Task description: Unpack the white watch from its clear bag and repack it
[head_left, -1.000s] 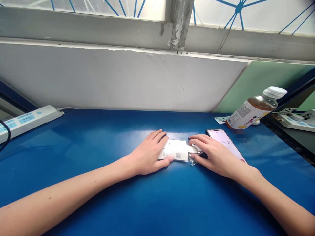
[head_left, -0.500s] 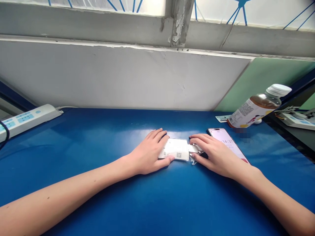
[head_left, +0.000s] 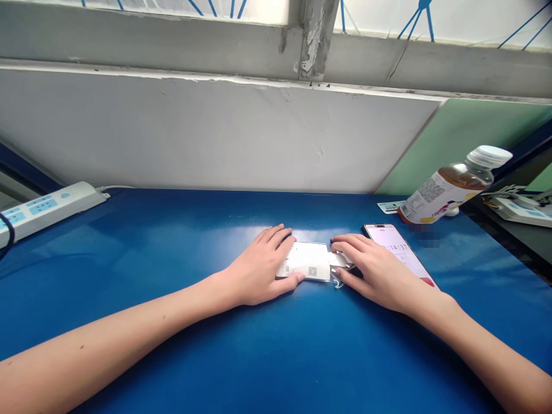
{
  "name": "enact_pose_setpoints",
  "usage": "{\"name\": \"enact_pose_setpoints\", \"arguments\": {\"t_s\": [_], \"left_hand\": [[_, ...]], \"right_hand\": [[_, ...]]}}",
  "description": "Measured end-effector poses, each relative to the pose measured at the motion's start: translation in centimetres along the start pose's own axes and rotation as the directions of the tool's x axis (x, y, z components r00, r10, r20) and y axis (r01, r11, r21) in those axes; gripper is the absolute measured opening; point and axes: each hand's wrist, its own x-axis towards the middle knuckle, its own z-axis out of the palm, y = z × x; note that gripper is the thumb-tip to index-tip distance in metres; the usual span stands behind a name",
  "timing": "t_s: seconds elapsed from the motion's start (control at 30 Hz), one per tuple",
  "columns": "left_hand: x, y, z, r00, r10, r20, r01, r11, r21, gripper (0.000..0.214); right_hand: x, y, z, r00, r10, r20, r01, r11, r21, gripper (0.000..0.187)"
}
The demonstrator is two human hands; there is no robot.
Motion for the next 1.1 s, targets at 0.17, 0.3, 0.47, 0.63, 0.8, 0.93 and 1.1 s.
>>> {"name": "enact_pose_setpoints", "arguments": {"t_s": [0.17, 0.3, 0.47, 0.63, 0.8, 0.93, 1.1], "left_hand": [[0.0, 0.1, -0.1, 1.0, -0.001, 0.001, 0.001, 1.0, 0.003, 0.065], [0.0, 0.1, -0.1, 1.0, -0.005, 0.006, 0.005, 1.0, 0.0, 0.065], [0.0, 0.1, -0.1, 1.0, -0.007, 0.01, 0.007, 1.0, -0.002, 0.065], [0.0, 0.1, 0.0, 1.0, -0.001, 0.018, 0.001, 1.0, 0.014, 0.066], [-0.1, 0.1, -0.1, 1.0, -0.006, 0.021, 0.006, 1.0, 0.016, 0.067], [-0.1, 0.1, -0.2, 0.999, -0.009, 0.041, 0.008, 1.0, 0.028, 0.067], [0.0, 0.1, -0.2, 0.999, -0.016, 0.044, 0.015, 1.0, 0.018, 0.067]], "right_hand": [[0.0, 0.0, 0.0, 1.0, -0.005, -0.003, 0.005, 1.0, -0.005, 0.021], [-0.1, 0.1, 0.1, 1.0, -0.001, -0.005, 0.001, 1.0, -0.003, 0.021], [0.0, -0.1, 0.0, 1.0, -0.006, -0.015, 0.006, 1.0, 0.007, 0.02], [0.1, -0.2, -0.1, 1.0, -0.008, -0.017, 0.008, 1.0, 0.01, 0.019], [0.1, -0.1, -0.5, 1.0, 0.012, 0.028, -0.013, 1.0, 0.003, 0.014], [-0.2, 0.6, -1.0, 0.996, 0.054, 0.077, -0.053, 0.998, -0.017, 0.012], [-0.4, 1.7, -0.9, 0.996, 0.063, 0.061, -0.061, 0.998, -0.027, 0.012]]}}
